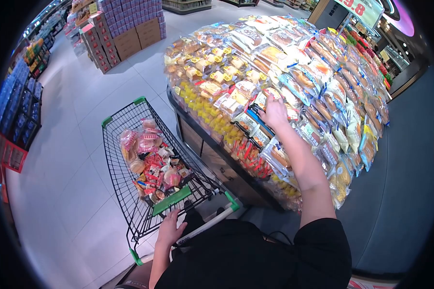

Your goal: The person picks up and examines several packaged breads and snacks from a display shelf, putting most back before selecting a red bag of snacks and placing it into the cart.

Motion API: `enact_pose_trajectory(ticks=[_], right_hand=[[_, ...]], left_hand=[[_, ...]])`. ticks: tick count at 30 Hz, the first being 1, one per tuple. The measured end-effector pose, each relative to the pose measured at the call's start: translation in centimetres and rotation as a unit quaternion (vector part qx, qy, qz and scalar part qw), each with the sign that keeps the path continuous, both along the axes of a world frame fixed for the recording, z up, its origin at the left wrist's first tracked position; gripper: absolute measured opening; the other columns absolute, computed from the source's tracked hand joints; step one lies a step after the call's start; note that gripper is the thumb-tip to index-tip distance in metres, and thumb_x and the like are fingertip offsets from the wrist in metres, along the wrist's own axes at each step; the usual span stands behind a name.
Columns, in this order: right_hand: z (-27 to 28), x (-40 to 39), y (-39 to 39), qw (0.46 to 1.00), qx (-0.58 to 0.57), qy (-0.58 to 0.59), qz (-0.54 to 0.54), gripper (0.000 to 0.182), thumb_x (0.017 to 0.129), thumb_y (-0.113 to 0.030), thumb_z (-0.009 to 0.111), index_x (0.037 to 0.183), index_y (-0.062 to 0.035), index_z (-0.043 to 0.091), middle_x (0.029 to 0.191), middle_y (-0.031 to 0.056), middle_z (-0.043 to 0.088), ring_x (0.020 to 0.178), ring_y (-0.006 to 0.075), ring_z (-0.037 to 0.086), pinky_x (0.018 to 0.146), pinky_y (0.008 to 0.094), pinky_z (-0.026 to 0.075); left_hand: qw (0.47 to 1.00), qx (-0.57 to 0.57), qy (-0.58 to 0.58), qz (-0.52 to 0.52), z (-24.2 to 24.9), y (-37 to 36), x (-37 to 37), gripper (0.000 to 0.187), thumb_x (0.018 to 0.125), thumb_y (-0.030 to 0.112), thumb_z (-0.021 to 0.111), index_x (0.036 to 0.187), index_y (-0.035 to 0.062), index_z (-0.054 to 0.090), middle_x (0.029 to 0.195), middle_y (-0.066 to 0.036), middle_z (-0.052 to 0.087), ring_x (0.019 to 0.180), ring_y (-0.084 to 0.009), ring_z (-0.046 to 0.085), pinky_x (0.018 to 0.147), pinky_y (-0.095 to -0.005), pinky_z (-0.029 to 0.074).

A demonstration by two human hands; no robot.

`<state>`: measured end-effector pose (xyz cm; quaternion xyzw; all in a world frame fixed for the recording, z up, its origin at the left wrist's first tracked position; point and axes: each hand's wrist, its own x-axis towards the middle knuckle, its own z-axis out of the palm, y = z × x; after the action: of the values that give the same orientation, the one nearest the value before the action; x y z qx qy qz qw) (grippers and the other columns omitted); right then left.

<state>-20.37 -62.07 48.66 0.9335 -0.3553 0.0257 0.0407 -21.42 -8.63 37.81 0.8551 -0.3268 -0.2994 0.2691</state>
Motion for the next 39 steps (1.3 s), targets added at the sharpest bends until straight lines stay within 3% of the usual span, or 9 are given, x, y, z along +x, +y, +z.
enact_pose_trajectory(ticks=[7, 14, 16, 18, 20, 24, 30, 35, 39], right_hand=[[-0.1, 0.1, -0.5, 0.999, -0.024, -0.026, 0.008, 0.053, 0.075, -0.031, 0.081, 0.109, 0.0033, 0.057, 0.099, 0.0205, 0.069, 0.111, 0.0358, 0.057, 0.093, 0.0455, 0.050], [0.9, -1.1, -0.2, 0.998, -0.041, -0.030, 0.024, 0.060, 0.066, -0.040, 0.087, 0.103, 0.0023, 0.065, 0.119, 0.0193, 0.061, 0.116, 0.0337, 0.053, 0.096, 0.0411, 0.048], [2.3, -2.5, -0.5, 0.994, -0.038, -0.083, 0.055, 0.063, 0.067, -0.040, 0.086, 0.109, 0.0006, 0.065, 0.123, 0.0176, 0.060, 0.118, 0.0324, 0.052, 0.099, 0.0433, 0.046], [4.1, -3.8, -0.7, 0.996, -0.022, -0.079, 0.019, 0.063, 0.069, -0.038, 0.085, 0.117, -0.0036, 0.064, 0.126, 0.0155, 0.059, 0.120, 0.0309, 0.052, 0.102, 0.0446, 0.043], [5.3, -5.1, -2.2, 1.000, -0.016, 0.018, -0.004, 0.064, 0.069, -0.036, 0.085, 0.122, -0.0075, 0.063, 0.126, 0.0145, 0.060, 0.121, 0.0297, 0.052, 0.103, 0.0441, 0.041], [4.6, -6.9, -4.3, 0.996, 0.035, 0.072, -0.024, 0.062, 0.069, -0.037, 0.084, 0.118, -0.0055, 0.063, 0.120, 0.0117, 0.064, 0.123, 0.0270, 0.052, 0.101, 0.0431, 0.039], [5.0, -8.0, -5.3, 0.999, 0.027, 0.016, 0.018, 0.048, 0.074, -0.035, 0.080, 0.112, -0.0093, 0.066, 0.110, 0.0140, 0.068, 0.112, 0.0284, 0.060, 0.096, 0.0468, 0.043], [4.7, -7.1, -5.3, 0.997, -0.044, 0.028, -0.053, 0.045, 0.080, -0.036, 0.075, 0.108, -0.0027, 0.063, 0.102, 0.0142, 0.069, 0.109, 0.0289, 0.060, 0.094, 0.0468, 0.042], [3.2, -6.3, -5.1, 0.992, -0.114, 0.044, -0.027, 0.043, 0.082, -0.034, 0.073, 0.108, -0.0023, 0.062, 0.102, 0.0143, 0.068, 0.106, 0.0282, 0.060, 0.091, 0.0475, 0.043]], left_hand=[[1.000, -0.012, -0.008, -0.011, -0.1, -0.4, 0.1, 0.058, 0.085, 0.024, 0.071, 0.133, 0.0018, 0.049, 0.134, -0.021, 0.055, 0.118, -0.0399, 0.056, 0.099, -0.0443, 0.047], [0.999, 0.018, -0.008, -0.029, 0.2, -0.6, 0.0, 0.061, 0.085, 0.026, 0.070, 0.136, 0.0012, 0.048, 0.137, -0.022, 0.052, 0.120, -0.0400, 0.055, 0.101, -0.0439, 0.046], [0.999, 0.027, -0.009, -0.036, 0.0, -0.5, -0.1, 0.061, 0.085, 0.027, 0.070, 0.136, 0.0011, 0.048, 0.138, -0.022, 0.052, 0.121, -0.0401, 0.055, 0.102, -0.0439, 0.046], [0.999, 0.031, -0.008, -0.039, -0.6, -0.2, -0.2, 0.062, 0.086, 0.028, 0.070, 0.137, 0.0010, 0.047, 0.139, -0.022, 0.051, 0.122, -0.0399, 0.054, 0.103, -0.0440, 0.045], [0.999, 0.031, 0.001, -0.039, -0.5, -0.3, -0.2, 0.062, 0.086, 0.028, 0.070, 0.136, 0.0009, 0.048, 0.139, -0.022, 0.051, 0.123, -0.0396, 0.053, 0.103, -0.0442, 0.045], [0.998, 0.032, -0.002, -0.045, -0.4, -0.8, -0.3, 0.061, 0.086, 0.028, 0.070, 0.135, 0.0005, 0.049, 0.138, -0.023, 0.052, 0.123, -0.0395, 0.053, 0.103, -0.0441, 0.045], [0.998, 0.018, -0.021, -0.060, -0.2, -1.4, -0.3, 0.062, 0.085, 0.028, 0.070, 0.136, -0.0003, 0.048, 0.137, -0.023, 0.052, 0.123, -0.0397, 0.053, 0.103, -0.0442, 0.045], [0.997, 0.042, -0.012, -0.066, 0.0, -1.7, -0.4, 0.063, 0.086, 0.029, 0.070, 0.137, -0.0003, 0.047, 0.137, -0.025, 0.051, 0.123, -0.0401, 0.053, 0.103, -0.0440, 0.045], [0.997, 0.040, -0.013, -0.072, 0.1, -1.7, -0.4, 0.063, 0.086, 0.029, 0.070, 0.137, -0.0003, 0.047, 0.138, -0.024, 0.051, 0.122, -0.0399, 0.054, 0.103, -0.0440, 0.045]])
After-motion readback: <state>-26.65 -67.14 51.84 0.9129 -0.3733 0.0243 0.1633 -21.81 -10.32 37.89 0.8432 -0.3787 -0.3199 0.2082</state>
